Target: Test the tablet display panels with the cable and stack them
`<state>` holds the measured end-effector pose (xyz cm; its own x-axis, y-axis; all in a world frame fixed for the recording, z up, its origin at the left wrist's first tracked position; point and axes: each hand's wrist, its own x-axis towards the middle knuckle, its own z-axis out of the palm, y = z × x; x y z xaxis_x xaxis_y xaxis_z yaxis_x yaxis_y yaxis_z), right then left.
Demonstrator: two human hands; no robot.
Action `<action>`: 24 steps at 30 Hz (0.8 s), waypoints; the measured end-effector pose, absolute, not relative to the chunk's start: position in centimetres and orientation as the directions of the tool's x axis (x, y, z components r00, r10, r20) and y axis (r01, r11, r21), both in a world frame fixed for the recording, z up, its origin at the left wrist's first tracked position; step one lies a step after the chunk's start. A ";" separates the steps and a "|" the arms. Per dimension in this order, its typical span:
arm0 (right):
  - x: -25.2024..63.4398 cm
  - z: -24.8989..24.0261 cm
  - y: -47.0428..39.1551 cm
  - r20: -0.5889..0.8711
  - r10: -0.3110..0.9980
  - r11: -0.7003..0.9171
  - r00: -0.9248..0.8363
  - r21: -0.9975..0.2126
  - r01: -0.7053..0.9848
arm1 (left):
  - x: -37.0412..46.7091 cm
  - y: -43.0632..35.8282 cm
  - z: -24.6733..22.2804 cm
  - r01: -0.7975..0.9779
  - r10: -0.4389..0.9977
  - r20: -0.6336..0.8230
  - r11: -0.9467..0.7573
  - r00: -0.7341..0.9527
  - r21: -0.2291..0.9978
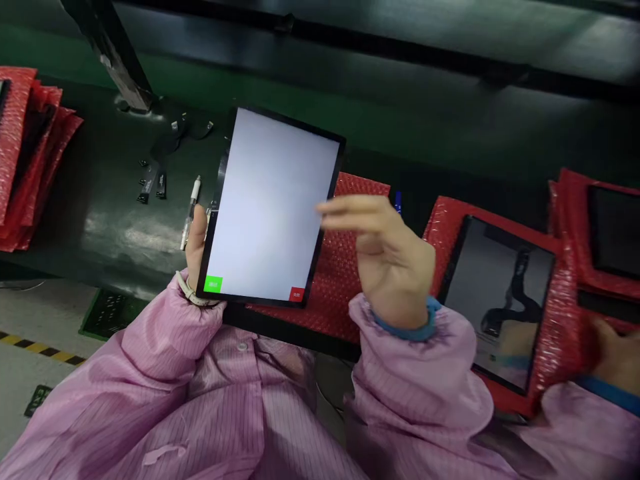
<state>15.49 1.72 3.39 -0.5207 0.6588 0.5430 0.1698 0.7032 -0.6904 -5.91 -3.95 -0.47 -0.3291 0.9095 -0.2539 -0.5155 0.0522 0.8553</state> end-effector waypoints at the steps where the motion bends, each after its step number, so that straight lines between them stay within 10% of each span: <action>1: 14.9 3.3 1.7 0.572 0.675 0.716 -0.465 -0.659 0.229 | -6.0 -4.1 -0.8 -0.478 0.926 -0.232 0.066 -0.297 0.876; 6: 11.4 2.1 1.4 0.570 0.673 0.726 -0.471 -0.386 0.570 | -7.0 -5.3 -2.5 -0.308 0.961 -0.215 0.154 -0.175 0.939; 14: 10.2 1.1 -0.1 0.698 0.541 0.786 -0.469 -0.222 0.577 | -7.1 -5.2 -3.4 -0.308 0.923 -0.160 0.048 -0.349 0.950; 24: 13.5 0.0 3.9 0.674 0.738 0.605 0.005 -0.665 0.438 | -7.3 -3.8 -1.2 -0.493 0.894 -0.274 0.070 -0.354 0.867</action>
<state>13.53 3.87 0.03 0.0048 0.7383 0.6745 0.4380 0.6048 -0.6651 -7.30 -3.75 -1.16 -0.3545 0.8941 -0.2739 -0.4925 0.0705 0.8674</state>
